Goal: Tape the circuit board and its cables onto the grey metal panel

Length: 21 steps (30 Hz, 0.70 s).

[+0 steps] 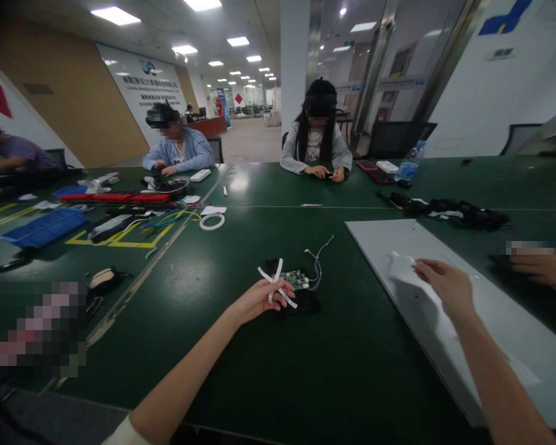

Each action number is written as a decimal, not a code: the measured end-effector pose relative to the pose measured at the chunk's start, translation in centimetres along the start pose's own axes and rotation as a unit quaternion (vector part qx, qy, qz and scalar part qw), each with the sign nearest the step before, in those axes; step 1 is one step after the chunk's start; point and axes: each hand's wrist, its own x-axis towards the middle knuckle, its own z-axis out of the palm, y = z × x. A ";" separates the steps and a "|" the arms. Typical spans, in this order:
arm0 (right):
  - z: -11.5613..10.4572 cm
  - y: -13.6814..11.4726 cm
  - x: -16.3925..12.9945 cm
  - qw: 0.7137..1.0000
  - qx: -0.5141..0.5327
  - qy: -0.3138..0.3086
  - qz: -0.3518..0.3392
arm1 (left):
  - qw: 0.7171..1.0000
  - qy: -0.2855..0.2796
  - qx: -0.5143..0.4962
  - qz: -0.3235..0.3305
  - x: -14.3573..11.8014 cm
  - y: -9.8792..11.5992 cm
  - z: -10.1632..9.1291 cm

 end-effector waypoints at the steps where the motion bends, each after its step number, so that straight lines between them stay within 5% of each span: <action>1: 1.2 -1.2 -1.1 0.999 0.036 -0.034 -0.004 | 1.000 -0.001 -0.001 0.000 0.0 0.0 0.0; 5: 6.2 -6.6 -6.7 0.976 0.116 -0.180 -0.033 | 1.000 -0.003 -0.007 0.008 -0.2 0.2 0.0; 10: 11.1 -11.6 -14.1 0.904 0.173 -0.363 -0.143 | 0.998 -0.032 -0.043 0.019 -0.6 0.5 0.1; 16: 13.2 -11.6 -18.5 0.883 0.089 -0.388 -0.248 | 0.996 -0.008 -0.087 0.006 0.0 -0.1 -0.3; 21: 12.0 -10.9 -16.7 0.890 0.001 -0.353 -0.290 | 0.997 -0.022 -0.078 0.016 0.0 0.1 0.1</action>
